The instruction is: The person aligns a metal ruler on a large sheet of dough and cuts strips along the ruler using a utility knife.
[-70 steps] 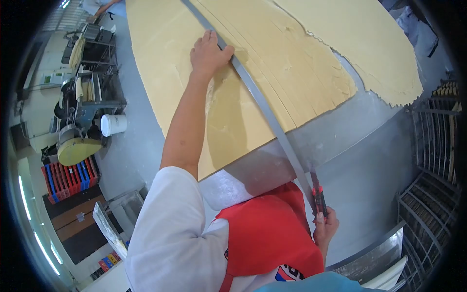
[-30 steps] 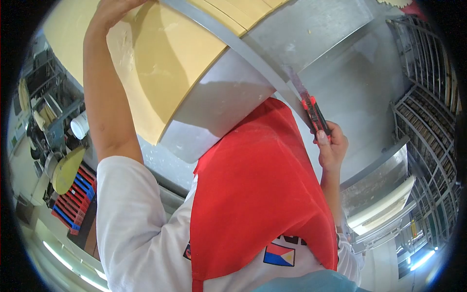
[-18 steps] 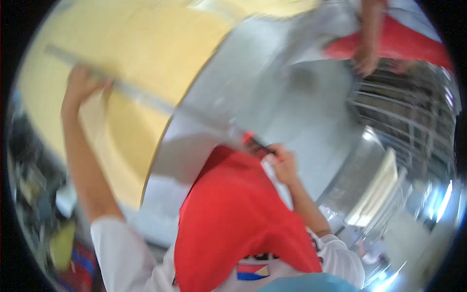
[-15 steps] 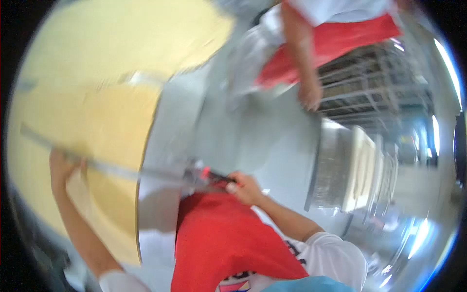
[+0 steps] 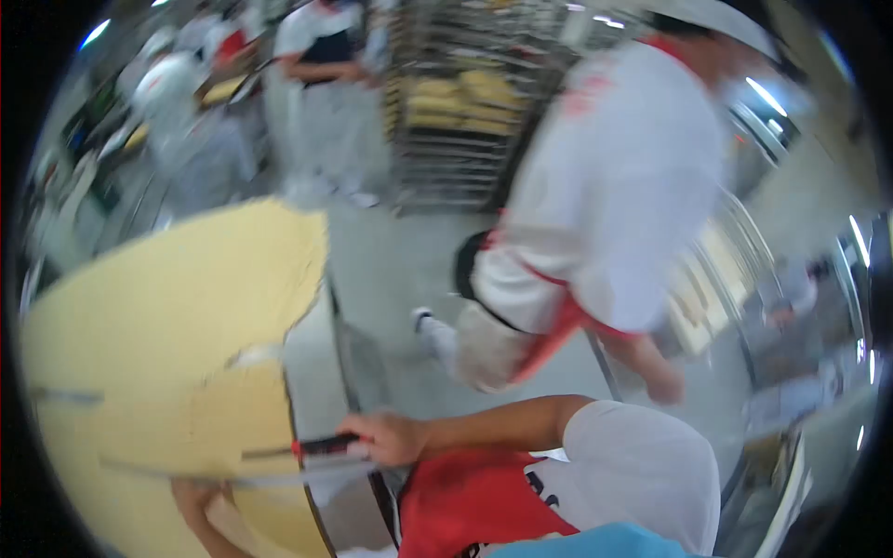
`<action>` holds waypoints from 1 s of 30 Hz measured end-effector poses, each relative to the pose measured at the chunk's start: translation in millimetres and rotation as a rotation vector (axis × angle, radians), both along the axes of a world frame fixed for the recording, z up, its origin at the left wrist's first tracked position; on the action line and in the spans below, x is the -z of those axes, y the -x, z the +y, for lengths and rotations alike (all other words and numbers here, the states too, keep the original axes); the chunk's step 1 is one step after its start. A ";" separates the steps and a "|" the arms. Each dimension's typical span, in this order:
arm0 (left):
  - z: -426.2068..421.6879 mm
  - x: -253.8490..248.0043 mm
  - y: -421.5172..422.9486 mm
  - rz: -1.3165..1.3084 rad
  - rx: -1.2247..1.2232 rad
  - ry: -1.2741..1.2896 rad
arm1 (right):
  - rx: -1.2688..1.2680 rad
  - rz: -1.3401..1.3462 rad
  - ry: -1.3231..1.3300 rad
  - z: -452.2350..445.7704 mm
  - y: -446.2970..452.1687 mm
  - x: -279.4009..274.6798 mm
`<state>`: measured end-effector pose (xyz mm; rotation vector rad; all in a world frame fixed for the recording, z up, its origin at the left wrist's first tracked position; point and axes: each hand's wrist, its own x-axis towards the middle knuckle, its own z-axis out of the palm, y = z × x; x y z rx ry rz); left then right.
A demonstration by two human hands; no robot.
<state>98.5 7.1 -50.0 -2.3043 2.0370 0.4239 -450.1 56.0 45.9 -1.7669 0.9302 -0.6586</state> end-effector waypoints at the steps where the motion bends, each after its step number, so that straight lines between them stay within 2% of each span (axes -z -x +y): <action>1: 0.6 -14.3 11.1 0.008 0.011 0.040 | -0.094 0.126 -0.169 -6.8 -3.7 -9.5; 4: 2.9 -29.8 31.6 0.005 0.020 0.283 | -0.039 0.022 -0.126 -22.5 -20.3 29.7; 5: 3.3 -29.8 30.5 -0.045 0.002 0.357 | 0.005 -0.145 -0.286 -33.4 -42.9 51.7; 6: -3.7 2.8 -0.9 -0.023 -0.143 0.304 | 0.060 -0.015 -0.273 -44.6 -66.4 48.9; 7: -10.7 -35.1 12.7 -0.079 -0.200 -0.002 | 0.030 -0.108 -0.302 -59.6 -85.9 66.4; 8: -8.8 -33.8 6.8 -0.124 -0.362 -0.027 | -0.012 -0.119 -0.338 -72.9 -117.6 64.3; 10: -19.7 -17.1 -18.2 -0.092 -0.438 -0.176 | -0.081 -0.110 -0.388 -101.8 -182.2 66.0; 11: 14.3 -65.2 68.5 -0.148 -0.481 -0.222 | -0.094 -0.108 -0.265 -69.5 -116.3 42.1; 12: -5.3 -40.2 25.4 -0.124 -0.513 -0.248 | -0.101 -0.029 -0.169 -101.7 -183.1 61.9; 13: -7.1 -38.3 26.4 -0.124 -0.511 -0.227 | -0.127 -0.005 -0.071 -115.9 -212.7 64.7; 16: 4.4 -56.7 59.6 -0.128 -0.509 -0.205 | -0.229 0.057 0.266 -141.4 -283.2 57.0; 20: 18.3 -74.7 76.9 -0.143 -0.467 -0.202 | -0.314 0.067 0.556 -168.8 -410.5 60.0; 22: 20.6 -79.1 73.0 -0.093 -0.434 -0.230 | -0.322 0.050 0.624 -183.3 -478.6 69.9; 25: 26.7 -71.0 64.7 -0.089 -0.415 -0.178 | -0.349 0.190 0.639 -191.8 -559.9 80.7; 30: 31.2 -76.0 61.0 -0.020 -0.385 -0.079 | -0.303 0.144 0.761 -205.0 -649.9 93.5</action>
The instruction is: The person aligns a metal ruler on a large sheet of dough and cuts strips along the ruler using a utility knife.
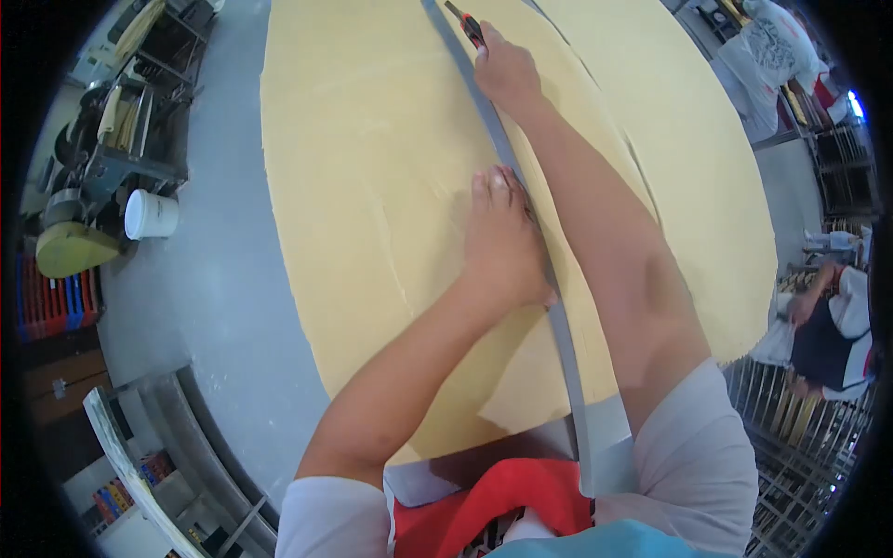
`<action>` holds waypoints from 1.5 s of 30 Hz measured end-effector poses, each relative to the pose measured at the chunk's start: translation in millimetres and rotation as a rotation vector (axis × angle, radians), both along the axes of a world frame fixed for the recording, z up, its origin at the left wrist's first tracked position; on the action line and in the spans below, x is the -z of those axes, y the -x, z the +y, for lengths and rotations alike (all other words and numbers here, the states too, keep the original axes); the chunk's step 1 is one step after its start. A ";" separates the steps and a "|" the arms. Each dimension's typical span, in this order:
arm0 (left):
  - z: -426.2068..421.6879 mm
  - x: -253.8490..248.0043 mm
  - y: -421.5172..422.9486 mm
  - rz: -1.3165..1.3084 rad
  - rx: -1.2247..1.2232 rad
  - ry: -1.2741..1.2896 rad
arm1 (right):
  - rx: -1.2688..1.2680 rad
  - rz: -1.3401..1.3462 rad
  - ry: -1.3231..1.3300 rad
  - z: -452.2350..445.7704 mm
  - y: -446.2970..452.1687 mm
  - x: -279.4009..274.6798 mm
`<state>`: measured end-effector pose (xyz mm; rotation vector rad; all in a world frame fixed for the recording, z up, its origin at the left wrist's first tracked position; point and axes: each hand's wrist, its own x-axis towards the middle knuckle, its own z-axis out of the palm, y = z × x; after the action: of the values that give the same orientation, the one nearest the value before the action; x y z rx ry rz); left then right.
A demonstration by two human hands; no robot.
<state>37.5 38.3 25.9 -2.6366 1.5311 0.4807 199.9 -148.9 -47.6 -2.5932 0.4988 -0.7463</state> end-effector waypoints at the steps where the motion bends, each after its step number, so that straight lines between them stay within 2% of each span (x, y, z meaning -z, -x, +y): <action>1: -0.3 -0.4 -1.3 0.003 0.001 0.002 | 0.001 0.003 0.002 -3.8 -11.5 -1.0; 7: 3.0 6.7 -9.3 0.033 0.020 0.043 | 0.051 0.044 0.025 -17.9 -60.2 9.8; 9: 4.7 3.6 -11.4 0.051 0.047 0.018 | 0.028 0.146 0.014 -18.4 -62.7 4.0; 15: 3.9 8.1 -10.0 -0.011 0.051 0.010 | -0.047 0.178 0.027 -11.6 -54.2 -19.0; 18: 2.4 -0.7 -18.2 0.054 0.093 -0.072 | -0.112 0.148 0.094 -20.8 -74.6 -18.9; 22: 6.5 9.5 -15.8 0.043 0.083 -0.015 | -0.113 0.241 0.117 -38.0 -112.9 -19.5; 24: 7.2 10.9 -15.0 0.006 0.080 0.003 | -0.174 0.164 0.355 -52.9 -137.6 -6.8; 25: 7.0 13.3 -14.3 0.010 0.081 0.006 | -0.174 0.168 0.358 -46.7 -136.3 -17.4; 27: 6.1 19.6 -11.4 -0.018 0.049 0.021 | -0.118 0.435 0.268 -36.1 -134.9 -48.0; 30: 7.7 23.2 -11.0 -0.044 0.053 0.036 | -0.108 0.481 0.176 -30.4 -129.0 -61.3; 36: 6.0 24.7 -7.8 -0.081 0.059 0.037 | -0.177 0.572 0.164 -13.1 -42.0 -78.5; 37: 6.8 23.5 -6.0 -0.065 0.070 0.031 | -0.219 0.519 0.210 -9.8 -23.2 -76.5; 39: 9.7 24.0 -1.9 -0.122 0.025 0.111 | -0.196 0.538 0.169 0.7 17.6 -79.2; 41: 9.9 20.2 -4.1 -0.065 0.072 0.124 | -0.173 0.561 0.116 10.9 60.8 -79.2; 43: 8.3 29.5 -1.1 -0.111 0.041 0.182 | -0.242 0.393 0.134 20.0 108.1 -74.1; 45: 5.7 23.8 0.5 -0.104 0.058 0.088 | -0.218 0.460 0.098 35.7 155.3 -78.8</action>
<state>37.0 44.0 2.2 -2.6256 1.6270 0.2738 44.6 -113.2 31.2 -2.8550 0.3024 -0.1003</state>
